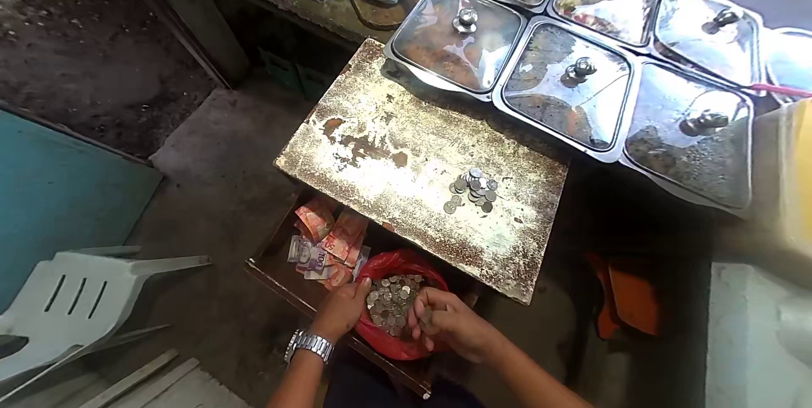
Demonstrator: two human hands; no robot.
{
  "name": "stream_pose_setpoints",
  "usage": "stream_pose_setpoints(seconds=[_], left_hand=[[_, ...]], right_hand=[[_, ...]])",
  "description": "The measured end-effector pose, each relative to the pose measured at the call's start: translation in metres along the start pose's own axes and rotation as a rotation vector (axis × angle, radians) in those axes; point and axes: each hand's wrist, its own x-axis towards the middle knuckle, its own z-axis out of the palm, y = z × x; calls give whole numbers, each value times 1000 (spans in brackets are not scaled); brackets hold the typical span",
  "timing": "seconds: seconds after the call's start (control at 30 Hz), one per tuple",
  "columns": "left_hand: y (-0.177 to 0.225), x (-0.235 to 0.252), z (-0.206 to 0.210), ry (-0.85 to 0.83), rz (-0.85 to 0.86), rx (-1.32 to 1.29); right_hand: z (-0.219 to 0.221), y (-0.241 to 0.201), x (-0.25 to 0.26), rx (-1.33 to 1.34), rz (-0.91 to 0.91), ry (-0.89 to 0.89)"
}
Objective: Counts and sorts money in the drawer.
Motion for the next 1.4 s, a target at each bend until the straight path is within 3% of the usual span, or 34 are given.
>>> stream_pose_setpoints(seconds=[0.17,0.27,0.37,0.47,0.63,0.83,1.07,1.17,1.27,1.4], left_hand=[[0,1,-2,1,-1,-34],[0,1,-1,1,-3,-30],[0,2,-2,6,-11,-19],[1,2,-4,1,-14,-28],[0,2,-3,-10,5,-47],[-1,5,-4,-27,-4,-53],[1,4,-5,-24,-8,-62],[-2,6,-4,-37,-1,-59],[-1,6,-4,-33,-4,-53],[-2,5,-5,-30,-6,-70]], right_hand=[[24,-5,51,-949,378,334],[43,2,73,-1206,544,326],[60,7,71,-1349,554,163],[62,2,60,-1359,504,79],[34,-8,77,-1237,500,287],[43,4,74,-1394,474,-16],[38,-6,75,-1270,586,318],[50,-2,77,-1281,632,228],[56,3,69,-1283,539,57],[47,0,62,-1256,465,143]])
